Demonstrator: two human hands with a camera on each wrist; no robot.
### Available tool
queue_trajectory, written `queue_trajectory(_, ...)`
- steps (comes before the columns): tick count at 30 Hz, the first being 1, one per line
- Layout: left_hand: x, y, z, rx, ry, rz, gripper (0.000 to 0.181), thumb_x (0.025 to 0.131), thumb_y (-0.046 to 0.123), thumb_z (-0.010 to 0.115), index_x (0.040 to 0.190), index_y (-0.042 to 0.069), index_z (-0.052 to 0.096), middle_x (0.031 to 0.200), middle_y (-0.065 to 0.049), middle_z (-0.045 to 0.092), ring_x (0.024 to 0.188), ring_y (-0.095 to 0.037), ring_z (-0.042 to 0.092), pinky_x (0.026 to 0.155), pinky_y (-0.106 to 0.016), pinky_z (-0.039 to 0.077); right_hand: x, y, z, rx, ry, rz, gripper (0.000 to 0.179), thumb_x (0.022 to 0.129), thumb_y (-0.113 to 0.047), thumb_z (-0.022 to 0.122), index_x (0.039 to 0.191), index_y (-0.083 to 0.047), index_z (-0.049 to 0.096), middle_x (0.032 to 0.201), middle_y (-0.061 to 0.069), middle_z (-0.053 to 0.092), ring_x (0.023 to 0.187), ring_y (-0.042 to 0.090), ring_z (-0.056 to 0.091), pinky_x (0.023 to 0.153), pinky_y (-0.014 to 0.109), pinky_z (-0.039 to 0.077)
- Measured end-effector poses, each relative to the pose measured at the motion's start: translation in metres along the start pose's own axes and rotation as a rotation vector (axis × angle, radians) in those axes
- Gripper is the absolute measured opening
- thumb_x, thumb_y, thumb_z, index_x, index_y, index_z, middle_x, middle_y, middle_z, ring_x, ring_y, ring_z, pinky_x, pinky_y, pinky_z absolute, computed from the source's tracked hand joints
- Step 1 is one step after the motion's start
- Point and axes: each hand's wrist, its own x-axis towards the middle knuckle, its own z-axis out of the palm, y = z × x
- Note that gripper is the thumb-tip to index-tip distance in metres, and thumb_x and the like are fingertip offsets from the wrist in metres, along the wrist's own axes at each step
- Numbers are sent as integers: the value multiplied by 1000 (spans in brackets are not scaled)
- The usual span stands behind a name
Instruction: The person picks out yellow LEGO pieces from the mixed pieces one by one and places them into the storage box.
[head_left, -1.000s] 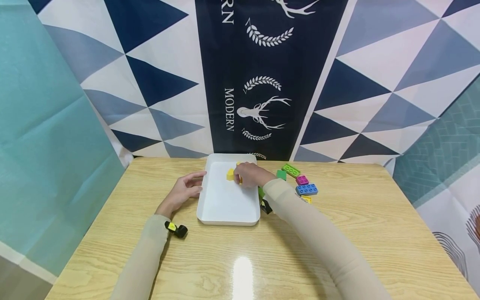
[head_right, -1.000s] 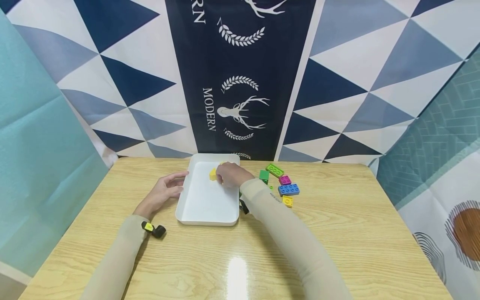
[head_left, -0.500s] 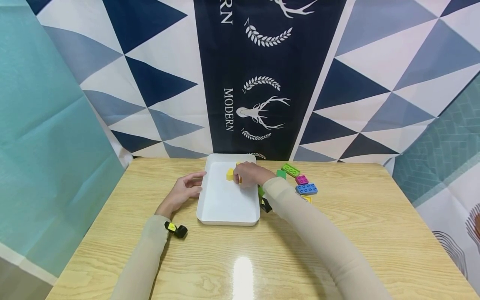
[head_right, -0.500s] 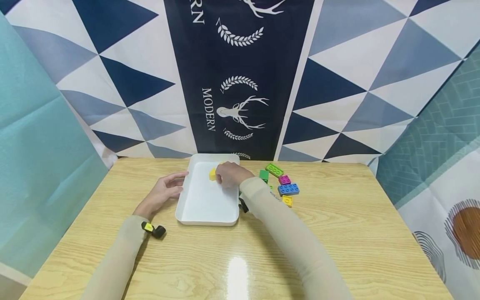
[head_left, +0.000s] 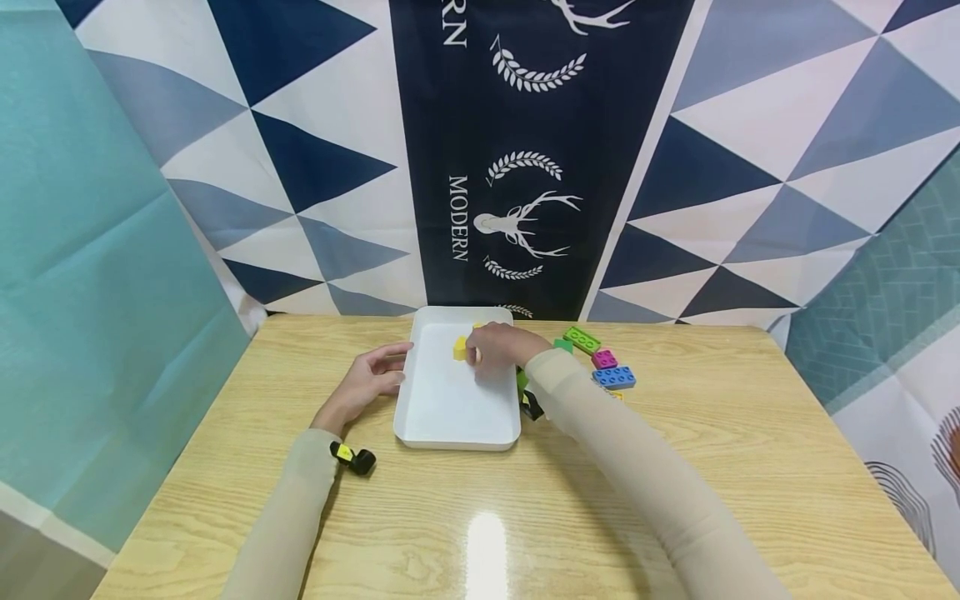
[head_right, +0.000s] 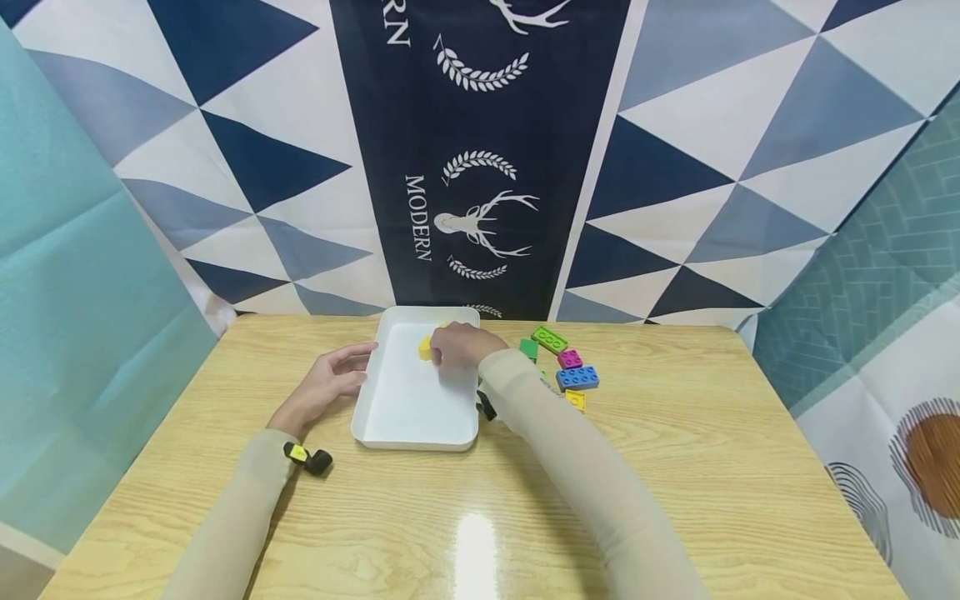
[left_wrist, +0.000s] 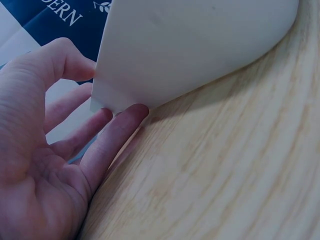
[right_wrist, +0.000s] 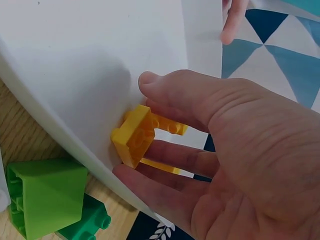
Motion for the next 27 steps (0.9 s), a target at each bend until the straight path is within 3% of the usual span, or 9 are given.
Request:
queue_trajectory(15, 0, 2, 0, -1, -1, 4, 64, 107, 1, 65, 168, -2, 48, 169, -36, 50, 132, -24, 68, 91, -25, 69, -1, -2, -13, -38, -5, 1, 24, 103, -20, 81, 127, -15, 81, 126, 5, 78, 106, 22, 65, 87, 30, 57)
queue_trajectory(27, -1, 2, 1, 3, 0, 5, 64, 107, 1, 65, 168, -1, 48, 169, -35, 50, 137, -29, 66, 91, -25, 69, -9, -5, -33, -7, -16, 51, 33, 104, -25, 81, 137, -19, 80, 148, 7, 72, 127, 29, 58, 115, 48, 57)
